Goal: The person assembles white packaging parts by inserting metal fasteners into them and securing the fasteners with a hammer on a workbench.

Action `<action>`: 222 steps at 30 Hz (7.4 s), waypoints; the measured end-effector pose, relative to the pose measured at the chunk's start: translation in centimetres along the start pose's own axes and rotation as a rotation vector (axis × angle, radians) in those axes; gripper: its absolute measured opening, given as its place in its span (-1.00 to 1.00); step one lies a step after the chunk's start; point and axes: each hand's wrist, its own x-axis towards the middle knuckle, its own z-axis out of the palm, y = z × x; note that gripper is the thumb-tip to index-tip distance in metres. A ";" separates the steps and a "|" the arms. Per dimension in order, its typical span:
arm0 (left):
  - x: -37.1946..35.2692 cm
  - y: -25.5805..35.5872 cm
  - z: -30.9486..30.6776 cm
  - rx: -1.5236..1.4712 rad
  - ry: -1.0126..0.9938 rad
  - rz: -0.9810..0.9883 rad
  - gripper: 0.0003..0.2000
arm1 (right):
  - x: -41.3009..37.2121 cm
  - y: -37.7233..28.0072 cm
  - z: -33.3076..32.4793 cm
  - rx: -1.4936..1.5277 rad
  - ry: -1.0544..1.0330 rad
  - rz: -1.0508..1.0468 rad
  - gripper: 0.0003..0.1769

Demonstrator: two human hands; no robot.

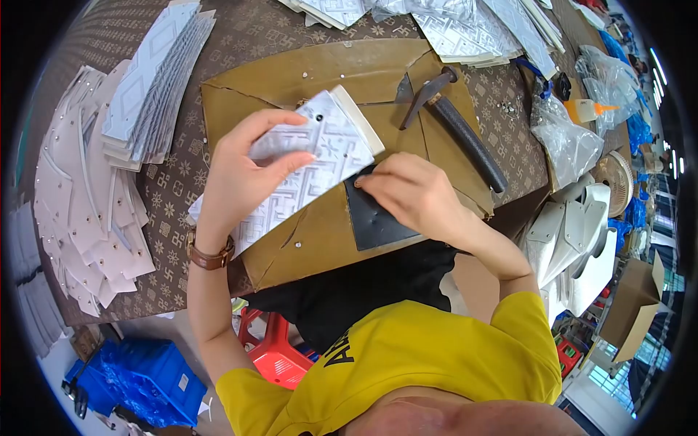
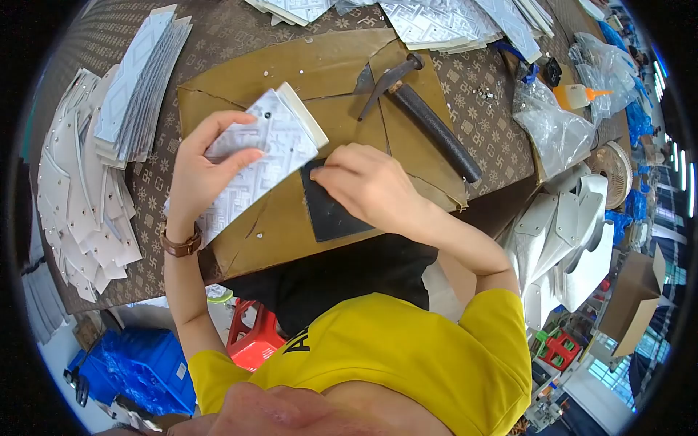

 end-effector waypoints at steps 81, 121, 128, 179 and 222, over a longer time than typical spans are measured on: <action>-1.4 0.5 2.3 0.384 -0.216 0.079 -0.65 | -0.1 0.9 1.9 0.013 0.144 -0.020 -0.70; -1.5 1.2 2.2 0.467 -0.224 0.065 -0.57 | -2.8 0.4 -5.3 -0.091 0.142 0.554 -0.68; -0.8 3.0 0.5 -0.682 -0.089 -0.255 -0.57 | -1.5 4.9 -6.8 -0.473 0.347 0.386 -0.79; -2.0 2.7 2.4 0.189 -0.001 1.025 -0.74 | 7.5 5.3 6.7 0.851 0.398 0.520 -0.77; 0.3 -5.6 -1.6 -1.466 -0.169 0.021 -0.77 | 1.6 0.6 0.2 0.183 0.118 -0.046 -0.92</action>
